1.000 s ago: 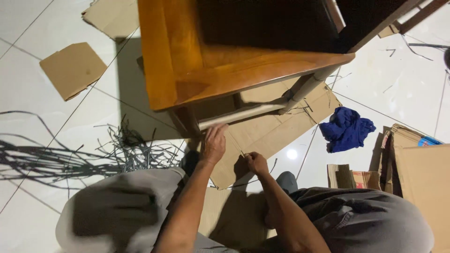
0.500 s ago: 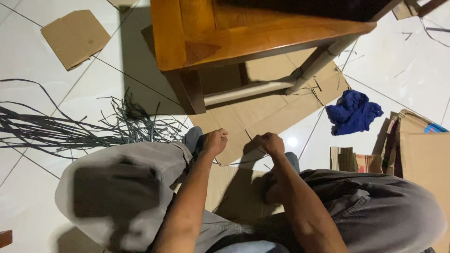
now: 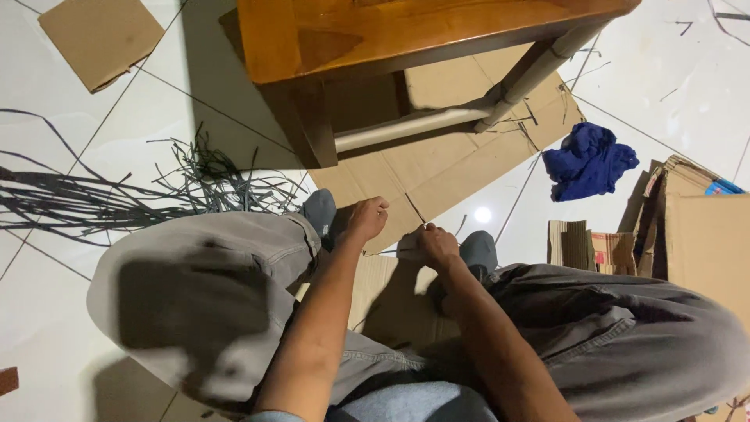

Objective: Securing protective cardboard to furniture legs using flexible ties

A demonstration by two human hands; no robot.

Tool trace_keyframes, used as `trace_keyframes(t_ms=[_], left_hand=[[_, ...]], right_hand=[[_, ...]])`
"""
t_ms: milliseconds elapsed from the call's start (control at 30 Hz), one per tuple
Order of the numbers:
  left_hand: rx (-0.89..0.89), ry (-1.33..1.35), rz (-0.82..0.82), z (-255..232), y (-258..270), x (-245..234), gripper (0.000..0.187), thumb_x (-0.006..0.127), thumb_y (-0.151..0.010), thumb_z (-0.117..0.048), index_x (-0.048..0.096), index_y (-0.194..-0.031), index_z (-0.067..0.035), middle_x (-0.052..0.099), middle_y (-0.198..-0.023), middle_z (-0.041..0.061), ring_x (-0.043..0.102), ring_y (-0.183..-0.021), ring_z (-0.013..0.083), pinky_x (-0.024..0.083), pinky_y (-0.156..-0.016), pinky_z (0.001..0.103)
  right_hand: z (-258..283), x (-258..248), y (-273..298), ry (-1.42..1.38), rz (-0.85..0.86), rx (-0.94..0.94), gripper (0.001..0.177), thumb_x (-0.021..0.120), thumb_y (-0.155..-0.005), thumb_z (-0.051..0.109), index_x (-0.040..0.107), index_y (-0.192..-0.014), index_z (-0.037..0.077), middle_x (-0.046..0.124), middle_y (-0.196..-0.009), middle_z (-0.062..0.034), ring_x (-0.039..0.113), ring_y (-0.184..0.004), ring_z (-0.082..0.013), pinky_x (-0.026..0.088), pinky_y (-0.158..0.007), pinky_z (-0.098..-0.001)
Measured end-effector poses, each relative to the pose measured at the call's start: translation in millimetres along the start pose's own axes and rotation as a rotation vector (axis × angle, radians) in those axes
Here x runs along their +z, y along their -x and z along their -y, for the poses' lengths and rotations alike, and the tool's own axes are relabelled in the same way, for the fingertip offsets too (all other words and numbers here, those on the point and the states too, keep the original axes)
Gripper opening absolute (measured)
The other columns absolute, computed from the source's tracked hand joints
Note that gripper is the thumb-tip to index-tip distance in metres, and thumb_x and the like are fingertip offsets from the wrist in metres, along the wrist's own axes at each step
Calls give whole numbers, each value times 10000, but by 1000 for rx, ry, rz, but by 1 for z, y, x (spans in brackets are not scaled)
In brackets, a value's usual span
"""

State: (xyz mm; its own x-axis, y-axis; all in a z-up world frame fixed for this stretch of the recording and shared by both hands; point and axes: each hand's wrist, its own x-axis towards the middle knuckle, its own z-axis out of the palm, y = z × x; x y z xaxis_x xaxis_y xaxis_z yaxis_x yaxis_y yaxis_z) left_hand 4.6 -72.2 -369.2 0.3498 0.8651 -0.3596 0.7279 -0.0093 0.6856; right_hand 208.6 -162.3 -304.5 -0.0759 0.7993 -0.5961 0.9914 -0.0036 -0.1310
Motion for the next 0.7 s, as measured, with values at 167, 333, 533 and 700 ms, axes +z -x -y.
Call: trace_keyframes(t_ms=[167,333,533,700], left_hand=[[-60,6,5,4,-1,-6,287,597,-904,-278,737,-1153,-258,784,-1097,21,714,-1128,278,564,-964,446],[-44,129,63,-42,30,-38,290,598,-913,-277,759,-1154,-268,780,-1135,54,684,-1177,342,542,-995,470],[-34,367,148,-60,31,-36,304,609,-924,-347,783,-1138,-220,762,-1185,111,650,-1224,377,501,-1056,482],[-72,552,45,-29,-6,-6,245,681,-911,-381,796,-1013,-190,774,-806,3,733,-785,117,544,-796,268]], right_hand=[[-9,27,-20,15,27,-13,324,673,-871,201,666,-1171,80,680,-1177,-148,687,-1128,-371,607,-878,-500],[-15,-25,-16,-417,78,-33,314,638,-879,244,770,-1122,97,759,-1135,-224,667,-1148,-479,520,-1010,-576],[4,-80,4,-1324,-208,74,207,634,-908,168,706,-1012,6,649,-823,-83,621,-780,-198,520,-688,-284],[-13,-54,-21,-1484,-276,171,94,680,-930,152,655,-942,62,688,-825,-97,703,-701,-196,614,-650,-314]])
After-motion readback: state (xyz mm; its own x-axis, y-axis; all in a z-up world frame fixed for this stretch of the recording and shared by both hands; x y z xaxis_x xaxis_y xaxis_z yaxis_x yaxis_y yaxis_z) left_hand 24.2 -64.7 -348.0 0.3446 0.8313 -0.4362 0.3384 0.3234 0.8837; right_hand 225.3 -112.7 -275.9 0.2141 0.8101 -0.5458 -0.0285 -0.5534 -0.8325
